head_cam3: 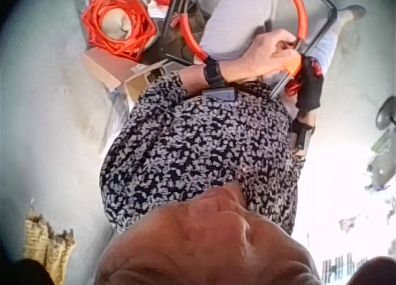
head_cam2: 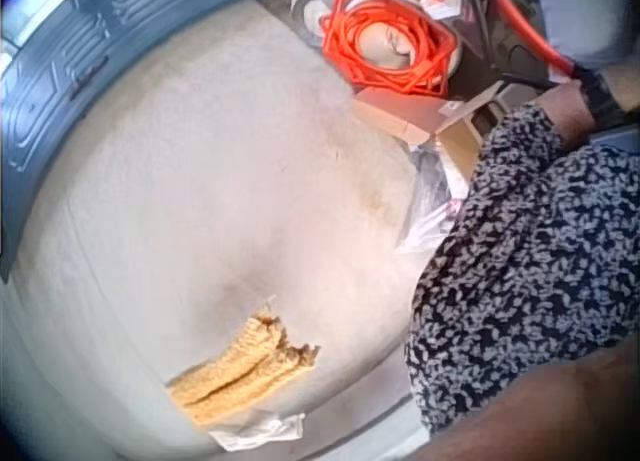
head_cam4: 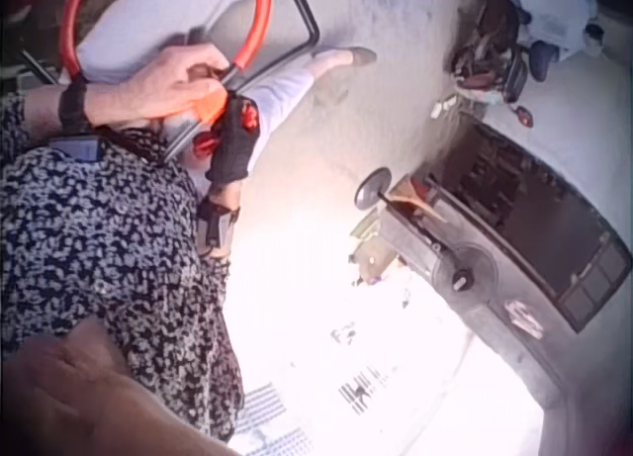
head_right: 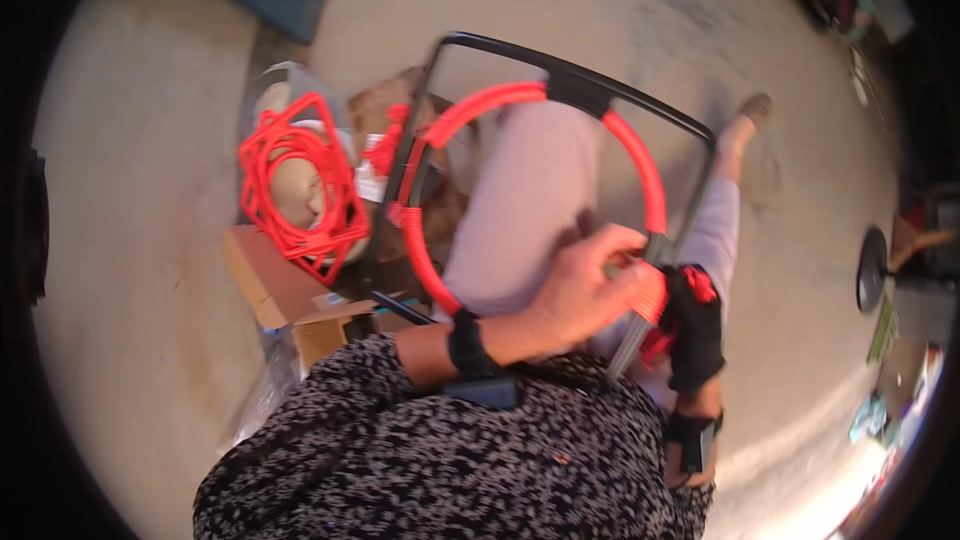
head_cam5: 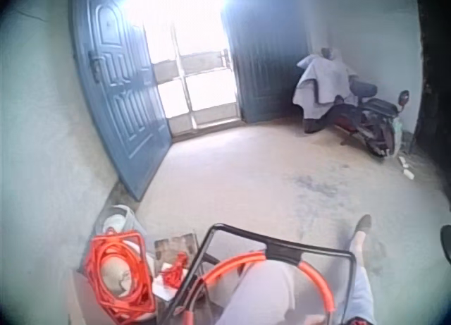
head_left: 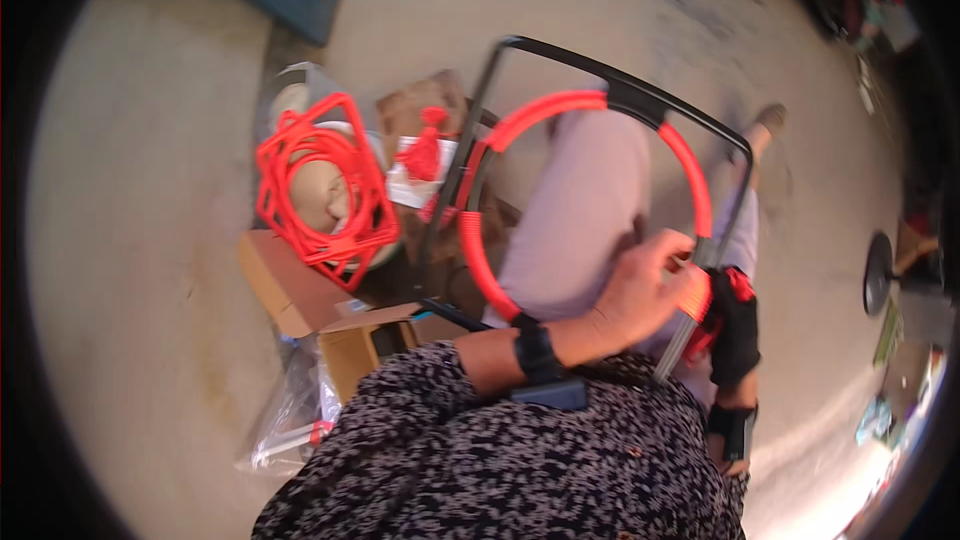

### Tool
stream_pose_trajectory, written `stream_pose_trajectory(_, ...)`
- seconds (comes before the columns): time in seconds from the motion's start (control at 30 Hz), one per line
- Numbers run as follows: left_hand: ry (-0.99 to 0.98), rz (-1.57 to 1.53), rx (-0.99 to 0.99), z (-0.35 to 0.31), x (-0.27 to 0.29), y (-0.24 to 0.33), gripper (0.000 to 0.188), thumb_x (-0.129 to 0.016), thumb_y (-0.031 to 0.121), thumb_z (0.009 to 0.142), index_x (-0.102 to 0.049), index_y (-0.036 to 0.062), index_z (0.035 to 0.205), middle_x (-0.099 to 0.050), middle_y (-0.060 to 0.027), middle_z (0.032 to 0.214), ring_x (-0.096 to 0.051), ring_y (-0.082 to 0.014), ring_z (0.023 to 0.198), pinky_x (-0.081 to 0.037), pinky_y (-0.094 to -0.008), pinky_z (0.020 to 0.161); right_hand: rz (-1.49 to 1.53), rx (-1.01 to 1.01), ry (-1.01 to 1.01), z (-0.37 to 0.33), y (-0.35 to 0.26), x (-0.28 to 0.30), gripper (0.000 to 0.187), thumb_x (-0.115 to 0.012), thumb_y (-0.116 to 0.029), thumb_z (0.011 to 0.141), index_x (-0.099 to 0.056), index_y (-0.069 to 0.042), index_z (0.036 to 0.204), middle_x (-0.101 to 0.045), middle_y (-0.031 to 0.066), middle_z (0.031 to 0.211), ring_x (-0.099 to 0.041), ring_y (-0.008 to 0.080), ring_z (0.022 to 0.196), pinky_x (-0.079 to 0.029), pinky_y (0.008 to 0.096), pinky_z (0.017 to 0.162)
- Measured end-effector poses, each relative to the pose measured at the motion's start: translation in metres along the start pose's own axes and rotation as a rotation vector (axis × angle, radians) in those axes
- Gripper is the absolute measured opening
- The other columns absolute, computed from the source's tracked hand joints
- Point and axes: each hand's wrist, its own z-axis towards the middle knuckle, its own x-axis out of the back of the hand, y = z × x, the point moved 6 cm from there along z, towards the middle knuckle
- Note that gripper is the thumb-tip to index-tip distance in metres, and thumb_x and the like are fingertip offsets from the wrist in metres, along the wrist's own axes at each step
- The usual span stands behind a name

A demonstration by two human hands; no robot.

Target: The recorder is winding a red cord around the circular part of a black plastic frame, likely a furniture component.

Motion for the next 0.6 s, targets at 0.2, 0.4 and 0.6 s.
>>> stream_pose_trajectory(0.2,-0.037,-0.227,-0.143,-0.007,0.056,0.059,0.016,-0.058,0.009,0.090,-0.057,-0.0004,0.104,-0.061,-0.0044,0.093,-0.061,-0.0083,0.078,-0.051,-0.0247,0.065,-0.211,-0.005,0.033,-0.009,-0.021,0.001,0.022,-0.059,-0.026,0.092,-0.055,-0.012,0.075,-0.045,-0.0051,0.055,-0.041,0.0044,0.048,-0.031,0.0214,0.045)
stream_pose_trajectory(0.4,0.366,-0.293,-0.109,0.005,0.205,0.035,0.016,-0.058,0.014,0.090,-0.061,0.0017,0.100,-0.067,-0.0067,0.092,-0.064,-0.0116,0.074,-0.051,-0.0231,0.062,-0.090,0.011,0.034,-0.011,-0.020,-0.004,0.021,-0.057,-0.026,0.093,-0.055,-0.011,0.079,-0.045,-0.0057,0.061,-0.041,0.0026,0.053,-0.030,0.0194,0.048)
stream_pose_trajectory(0.6,0.469,0.584,0.070,-0.043,0.283,-0.070,0.021,-0.063,0.008,0.081,-0.062,0.0009,0.101,-0.065,-0.0109,0.088,-0.064,-0.0232,0.076,-0.051,-0.0333,0.071,-0.109,0.029,0.074,-0.013,-0.022,-0.002,0.022,-0.056,-0.028,0.093,-0.056,-0.009,0.081,-0.046,-0.0048,0.061,-0.042,0.0040,0.053,-0.031,0.0201,0.049)
